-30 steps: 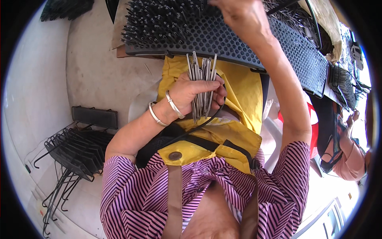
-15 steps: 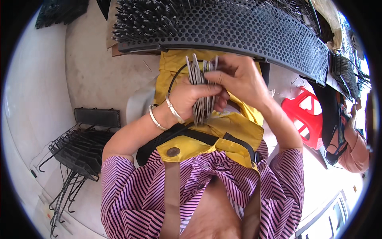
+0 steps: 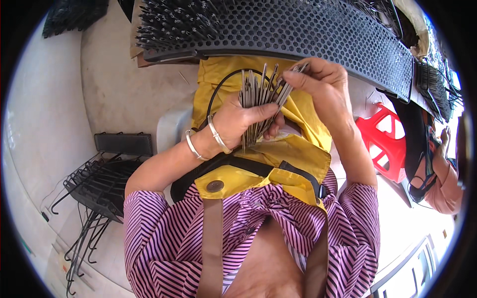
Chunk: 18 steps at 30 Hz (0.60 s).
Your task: Inserting thin metal rods into a curved black mesh grate.
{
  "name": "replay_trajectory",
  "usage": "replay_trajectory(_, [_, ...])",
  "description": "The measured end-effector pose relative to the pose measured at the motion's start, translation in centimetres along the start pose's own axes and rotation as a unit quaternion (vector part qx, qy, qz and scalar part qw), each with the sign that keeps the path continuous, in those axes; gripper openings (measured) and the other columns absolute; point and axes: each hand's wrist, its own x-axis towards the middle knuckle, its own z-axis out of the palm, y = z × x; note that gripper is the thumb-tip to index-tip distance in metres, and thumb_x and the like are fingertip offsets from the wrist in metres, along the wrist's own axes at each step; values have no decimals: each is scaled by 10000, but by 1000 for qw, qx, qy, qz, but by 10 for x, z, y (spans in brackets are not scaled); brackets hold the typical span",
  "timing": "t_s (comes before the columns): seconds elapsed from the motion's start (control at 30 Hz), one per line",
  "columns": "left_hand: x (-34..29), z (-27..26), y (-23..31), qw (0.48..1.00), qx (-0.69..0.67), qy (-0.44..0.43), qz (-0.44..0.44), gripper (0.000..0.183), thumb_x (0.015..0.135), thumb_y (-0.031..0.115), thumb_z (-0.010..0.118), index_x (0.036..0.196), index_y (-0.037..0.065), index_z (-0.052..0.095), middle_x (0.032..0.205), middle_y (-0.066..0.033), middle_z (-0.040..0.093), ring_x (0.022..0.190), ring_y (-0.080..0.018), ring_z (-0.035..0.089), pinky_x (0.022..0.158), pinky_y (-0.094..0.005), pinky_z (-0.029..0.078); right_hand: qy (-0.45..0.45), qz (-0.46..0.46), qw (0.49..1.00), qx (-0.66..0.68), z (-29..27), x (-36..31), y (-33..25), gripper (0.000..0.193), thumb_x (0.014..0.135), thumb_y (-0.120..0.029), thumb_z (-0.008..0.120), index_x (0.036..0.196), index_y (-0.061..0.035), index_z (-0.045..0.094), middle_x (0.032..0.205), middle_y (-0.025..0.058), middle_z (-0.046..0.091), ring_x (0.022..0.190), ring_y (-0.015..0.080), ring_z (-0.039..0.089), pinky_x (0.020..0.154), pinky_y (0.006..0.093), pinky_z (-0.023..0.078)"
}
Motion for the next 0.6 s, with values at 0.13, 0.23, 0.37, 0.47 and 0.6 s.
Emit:
replay_trajectory(0.13, [6, 2, 10, 999, -26, 1, 22, 131, 834, 107, 595, 875, -15, 569, 729, -103, 615, 588, -168, 580, 498, -265, 463, 46, -27, 998, -32, 1, 1, -12, 90, 775, -60, 637, 827, 8, 666, 733, 59, 663, 648, 66, 577, 624, 191, 451])
replay_trajectory(0.23, [8, -2, 13, 999, -2, -5, 37, 131, 827, 96, 604, 879, -19, 570, 732, -99, 618, 578, -155, 578, 476, -236, 447, 73, -69, 994, -33, 4, 1, -13, 93, 781, -51, 625, 833, 17, 661, 730, 66, 661, 613, 80, 578, 598, 189, 454])
replay_trajectory(0.37, [9, -8, 12, 998, -9, -14, 53, 131, 820, 79, 610, 890, -23, 568, 743, -95, 620, 578, -143, 574, 454, -222, 428, 86, -40, 995, -4, 4, 1, -18, 95, 791, -46, 618, 839, 30, 648, 731, 90, 655, 611, 100, 591, 570, 183, 455])
replay_trajectory(0.47, [8, -8, 13, 999, -4, -20, 49, 133, 823, 72, 604, 904, -25, 562, 736, -91, 610, 570, -134, 557, 440, -220, 412, 93, -44, 994, 31, -4, 7, -19, 89, 805, -38, 605, 841, 37, 634, 740, 112, 649, 621, 113, 602, 565, 187, 468])
replay_trajectory(0.6, [10, -8, 14, 999, -4, -2, 54, 125, 833, 64, 583, 906, -32, 552, 703, -76, 575, 546, -116, 512, 430, -216, 386, 100, -69, 989, 89, -14, 18, -24, 101, 840, -45, 567, 867, 45, 604, 776, 140, 643, 621, 146, 611, 573, 221, 500])
